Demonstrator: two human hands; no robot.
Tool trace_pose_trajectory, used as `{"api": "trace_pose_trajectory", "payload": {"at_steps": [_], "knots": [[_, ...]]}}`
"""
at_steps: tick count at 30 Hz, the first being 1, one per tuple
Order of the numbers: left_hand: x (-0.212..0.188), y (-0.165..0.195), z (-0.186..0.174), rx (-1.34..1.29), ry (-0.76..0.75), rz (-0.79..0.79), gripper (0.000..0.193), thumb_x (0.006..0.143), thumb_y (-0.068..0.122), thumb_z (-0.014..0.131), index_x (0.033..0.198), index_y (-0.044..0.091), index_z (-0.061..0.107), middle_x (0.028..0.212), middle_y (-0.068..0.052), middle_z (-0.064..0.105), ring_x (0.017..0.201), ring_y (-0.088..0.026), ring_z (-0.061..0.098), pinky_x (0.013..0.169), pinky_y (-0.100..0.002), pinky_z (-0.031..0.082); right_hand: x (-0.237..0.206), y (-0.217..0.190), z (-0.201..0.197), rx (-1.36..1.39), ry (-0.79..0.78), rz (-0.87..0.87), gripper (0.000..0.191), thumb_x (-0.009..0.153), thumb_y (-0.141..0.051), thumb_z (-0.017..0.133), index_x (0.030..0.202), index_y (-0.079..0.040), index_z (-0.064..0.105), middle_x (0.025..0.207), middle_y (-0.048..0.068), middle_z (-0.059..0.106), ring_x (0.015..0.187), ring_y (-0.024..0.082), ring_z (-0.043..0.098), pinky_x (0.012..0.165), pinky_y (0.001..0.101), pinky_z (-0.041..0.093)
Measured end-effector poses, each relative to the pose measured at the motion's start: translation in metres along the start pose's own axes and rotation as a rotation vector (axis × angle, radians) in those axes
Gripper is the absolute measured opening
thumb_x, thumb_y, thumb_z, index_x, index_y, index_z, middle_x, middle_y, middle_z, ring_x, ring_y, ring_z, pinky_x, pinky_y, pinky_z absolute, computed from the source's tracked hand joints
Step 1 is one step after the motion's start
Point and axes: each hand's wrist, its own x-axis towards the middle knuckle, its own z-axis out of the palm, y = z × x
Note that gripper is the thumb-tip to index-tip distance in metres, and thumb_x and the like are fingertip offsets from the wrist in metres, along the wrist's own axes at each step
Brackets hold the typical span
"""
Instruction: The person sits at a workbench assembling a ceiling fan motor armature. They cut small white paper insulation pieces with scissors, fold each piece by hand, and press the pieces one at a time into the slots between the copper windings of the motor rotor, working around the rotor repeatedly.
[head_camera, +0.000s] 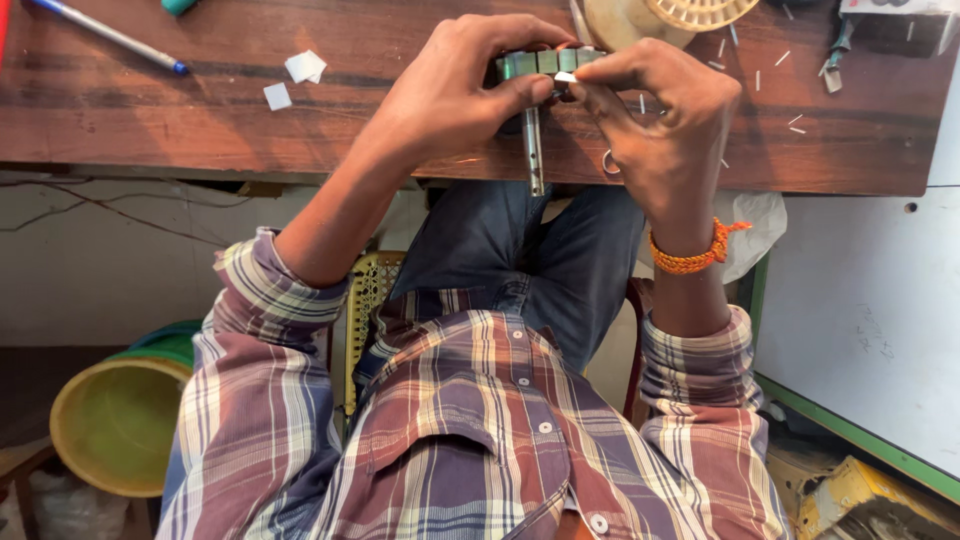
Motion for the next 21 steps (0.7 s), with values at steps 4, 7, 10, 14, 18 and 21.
{"api": "trace_pose_trajectory", "payload": {"at_steps": [4, 7, 10, 14, 18, 21], "knots": [[-0.004, 0.01, 0.002, 0.094, 0.029, 0.052, 0.029, 0.099, 0.009, 0.074, 0.127, 0.004, 0.068, 0.111, -0.015, 0.076, 0.103, -0.028, 0.078, 0.088, -0.04, 0.06, -0.003, -0.005, -0.001, -0.054, -0.002, -0.024, 0.018, 0.096, 0.012, 0.079, 0.109, 0.0, 0.075, 0.1, 0.009, 0.074, 0.09, 0.016, 0.074, 0.078, 0.0272, 0.056], [-0.005, 0.012, 0.003, 0.156, 0.049, 0.085, 0.031, 0.099, 0.009, 0.074, 0.129, 0.007, 0.066, 0.109, -0.014, 0.076, 0.102, -0.032, 0.075, 0.087, -0.045, 0.057, -0.001, -0.009, 0.003, -0.124, 0.018, -0.108, 0.022, 0.094, 0.011, 0.081, 0.111, -0.002, 0.074, 0.099, 0.01, 0.071, 0.087, 0.019, 0.071, 0.074, 0.0295, 0.054], [-0.004, 0.01, 0.004, 0.229, 0.082, 0.184, 0.033, 0.099, 0.01, 0.075, 0.13, 0.009, 0.063, 0.112, -0.013, 0.075, 0.106, -0.036, 0.072, 0.086, -0.049, 0.055, -0.004, -0.012, 0.008, -0.213, 0.031, -0.105, 0.024, 0.093, 0.009, 0.084, 0.111, -0.003, 0.073, 0.096, 0.01, 0.069, 0.08, 0.019, 0.068, 0.07, 0.031, 0.052], [-0.005, 0.008, 0.006, 0.298, 0.065, 0.125, 0.036, 0.098, 0.014, 0.073, 0.132, 0.012, 0.061, 0.112, -0.011, 0.074, 0.108, -0.038, 0.069, 0.086, -0.051, 0.052, -0.013, -0.014, 0.018, -0.321, 0.066, -0.142, 0.023, 0.102, 0.01, 0.083, 0.114, -0.003, 0.069, 0.1, 0.011, 0.067, 0.088, 0.024, 0.07, 0.075, 0.0327, 0.056], [-0.009, 0.004, 0.005, 0.318, 0.03, 0.148, 0.043, 0.097, 0.017, 0.072, 0.136, 0.012, 0.055, 0.121, -0.011, 0.069, 0.114, -0.038, 0.066, 0.09, -0.05, 0.052, -0.018, -0.012, 0.028, -0.445, 0.119, -0.206, 0.035, 0.094, 0.015, 0.077, 0.123, -0.003, 0.069, 0.113, 0.014, 0.067, 0.099, 0.029, 0.07, 0.083, 0.0379, 0.058], [-0.011, -0.002, 0.002, 0.288, -0.005, 0.207, 0.051, 0.092, 0.014, 0.07, 0.14, 0.01, 0.05, 0.126, -0.013, 0.065, 0.118, -0.037, 0.065, 0.094, -0.049, 0.053, -0.018, -0.01, 0.037, -0.496, 0.16, -0.232, 0.036, 0.093, 0.014, 0.077, 0.123, -0.003, 0.068, 0.115, 0.014, 0.067, 0.106, 0.032, 0.07, 0.091, 0.0405, 0.059]]}}
